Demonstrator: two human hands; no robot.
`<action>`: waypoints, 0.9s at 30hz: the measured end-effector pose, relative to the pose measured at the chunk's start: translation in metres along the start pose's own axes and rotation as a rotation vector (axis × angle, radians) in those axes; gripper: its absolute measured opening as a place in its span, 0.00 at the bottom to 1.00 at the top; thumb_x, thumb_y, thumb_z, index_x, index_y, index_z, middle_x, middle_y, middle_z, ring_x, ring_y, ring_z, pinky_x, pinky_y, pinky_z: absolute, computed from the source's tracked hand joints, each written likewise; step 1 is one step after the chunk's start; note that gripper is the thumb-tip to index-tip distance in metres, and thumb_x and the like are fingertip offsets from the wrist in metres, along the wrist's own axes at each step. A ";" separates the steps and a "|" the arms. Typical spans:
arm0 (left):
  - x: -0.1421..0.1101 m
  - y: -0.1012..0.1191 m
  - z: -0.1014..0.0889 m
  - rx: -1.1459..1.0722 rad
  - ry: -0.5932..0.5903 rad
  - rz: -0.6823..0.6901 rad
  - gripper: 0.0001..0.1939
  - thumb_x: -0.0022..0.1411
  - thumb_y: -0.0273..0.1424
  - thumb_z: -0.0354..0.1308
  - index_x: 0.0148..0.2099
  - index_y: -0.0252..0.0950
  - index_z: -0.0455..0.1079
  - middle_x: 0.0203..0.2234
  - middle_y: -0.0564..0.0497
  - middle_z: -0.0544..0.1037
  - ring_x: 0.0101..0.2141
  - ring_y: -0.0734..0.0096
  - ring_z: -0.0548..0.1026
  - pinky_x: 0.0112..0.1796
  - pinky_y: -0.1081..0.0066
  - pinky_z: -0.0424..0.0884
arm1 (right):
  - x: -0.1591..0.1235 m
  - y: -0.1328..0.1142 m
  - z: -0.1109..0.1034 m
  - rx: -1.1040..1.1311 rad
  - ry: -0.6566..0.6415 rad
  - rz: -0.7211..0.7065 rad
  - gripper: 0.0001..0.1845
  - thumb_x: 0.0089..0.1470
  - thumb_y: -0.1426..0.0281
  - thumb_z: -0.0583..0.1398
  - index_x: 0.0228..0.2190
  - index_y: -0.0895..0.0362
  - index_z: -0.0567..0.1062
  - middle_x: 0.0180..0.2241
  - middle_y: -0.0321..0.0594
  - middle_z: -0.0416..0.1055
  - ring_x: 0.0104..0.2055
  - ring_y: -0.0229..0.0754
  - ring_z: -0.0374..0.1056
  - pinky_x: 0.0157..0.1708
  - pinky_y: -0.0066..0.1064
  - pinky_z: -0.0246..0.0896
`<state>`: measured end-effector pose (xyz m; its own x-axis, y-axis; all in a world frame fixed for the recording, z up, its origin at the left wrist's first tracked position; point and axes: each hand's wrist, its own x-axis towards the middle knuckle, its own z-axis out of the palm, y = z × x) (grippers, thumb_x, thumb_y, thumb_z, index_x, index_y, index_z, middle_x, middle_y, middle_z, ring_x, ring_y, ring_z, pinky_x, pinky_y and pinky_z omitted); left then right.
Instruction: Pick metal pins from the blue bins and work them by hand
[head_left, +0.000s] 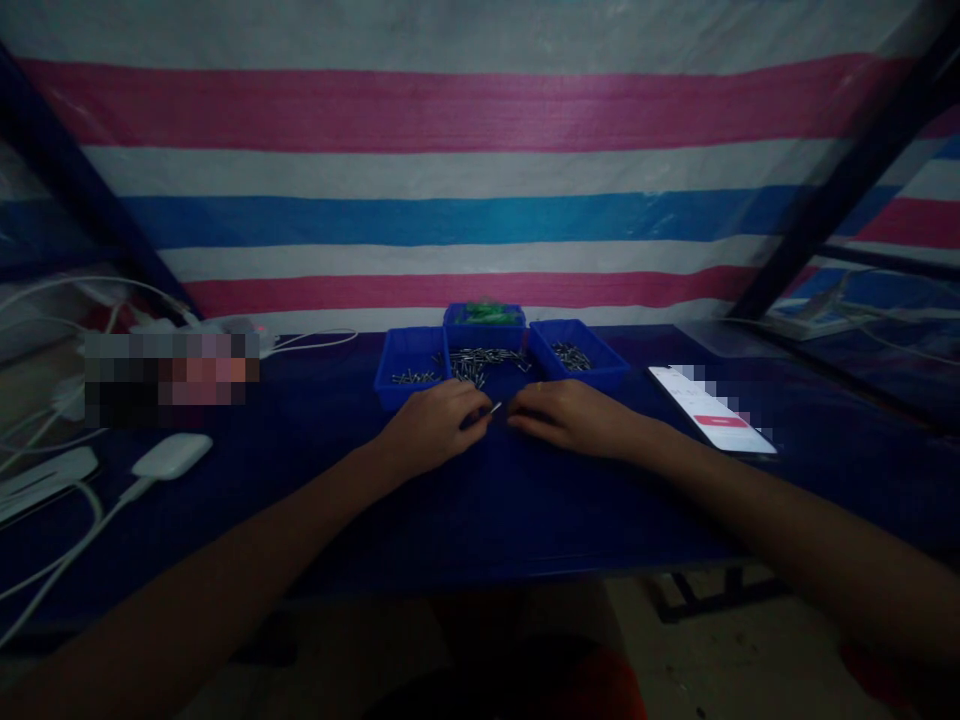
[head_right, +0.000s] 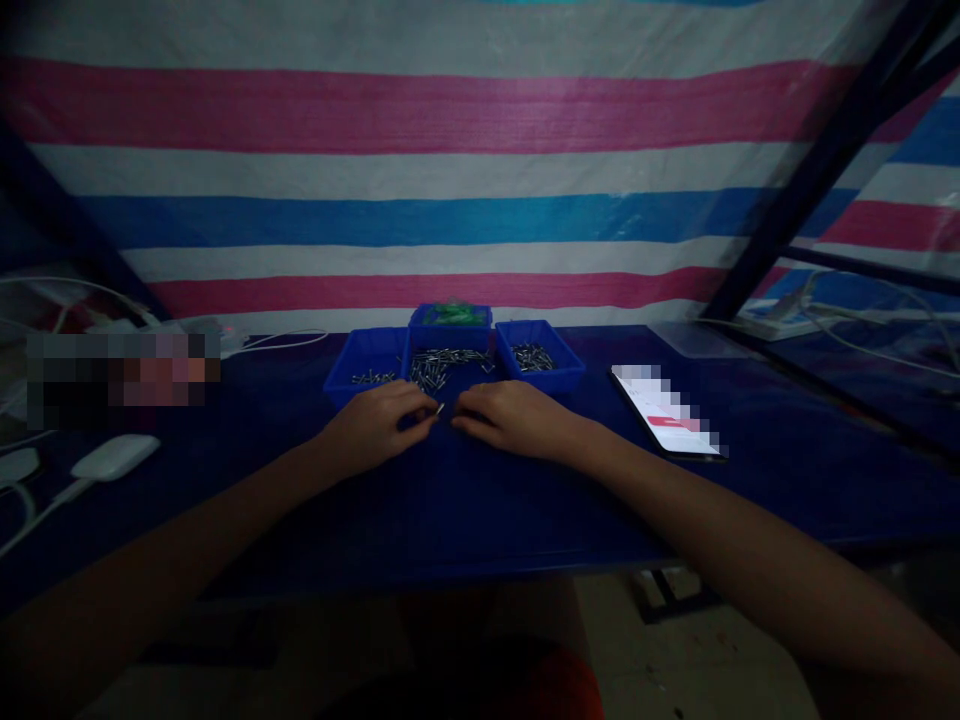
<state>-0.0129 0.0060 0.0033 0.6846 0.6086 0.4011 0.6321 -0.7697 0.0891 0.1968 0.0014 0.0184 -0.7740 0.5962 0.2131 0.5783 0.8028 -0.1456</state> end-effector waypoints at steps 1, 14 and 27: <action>0.001 -0.002 -0.003 0.045 0.031 -0.014 0.08 0.59 0.31 0.49 0.38 0.34 0.67 0.30 0.51 0.72 0.34 0.70 0.69 0.35 0.71 0.64 | 0.000 0.002 0.000 -0.011 -0.003 0.020 0.13 0.58 0.66 0.50 0.36 0.60 0.70 0.31 0.42 0.69 0.32 0.38 0.65 0.33 0.30 0.57; 0.003 -0.037 -0.036 0.446 0.058 -0.443 0.13 0.60 0.34 0.45 0.38 0.33 0.67 0.32 0.44 0.72 0.36 0.60 0.67 0.33 0.64 0.62 | 0.009 0.023 0.027 -0.003 0.023 0.053 0.20 0.57 0.65 0.51 0.48 0.61 0.66 0.48 0.49 0.62 0.46 0.44 0.63 0.47 0.37 0.59; 0.000 0.005 -0.017 0.215 -0.207 -0.024 0.11 0.61 0.34 0.44 0.36 0.36 0.66 0.29 0.51 0.74 0.28 0.71 0.71 0.27 0.73 0.62 | 0.024 0.023 0.036 -0.078 0.018 0.002 0.21 0.58 0.65 0.47 0.49 0.61 0.66 0.49 0.49 0.64 0.47 0.44 0.63 0.47 0.39 0.58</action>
<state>-0.0161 -0.0018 0.0195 0.7137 0.6699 0.2044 0.6966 -0.7093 -0.1078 0.1819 0.0347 -0.0141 -0.7684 0.5971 0.2303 0.5988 0.7978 -0.0707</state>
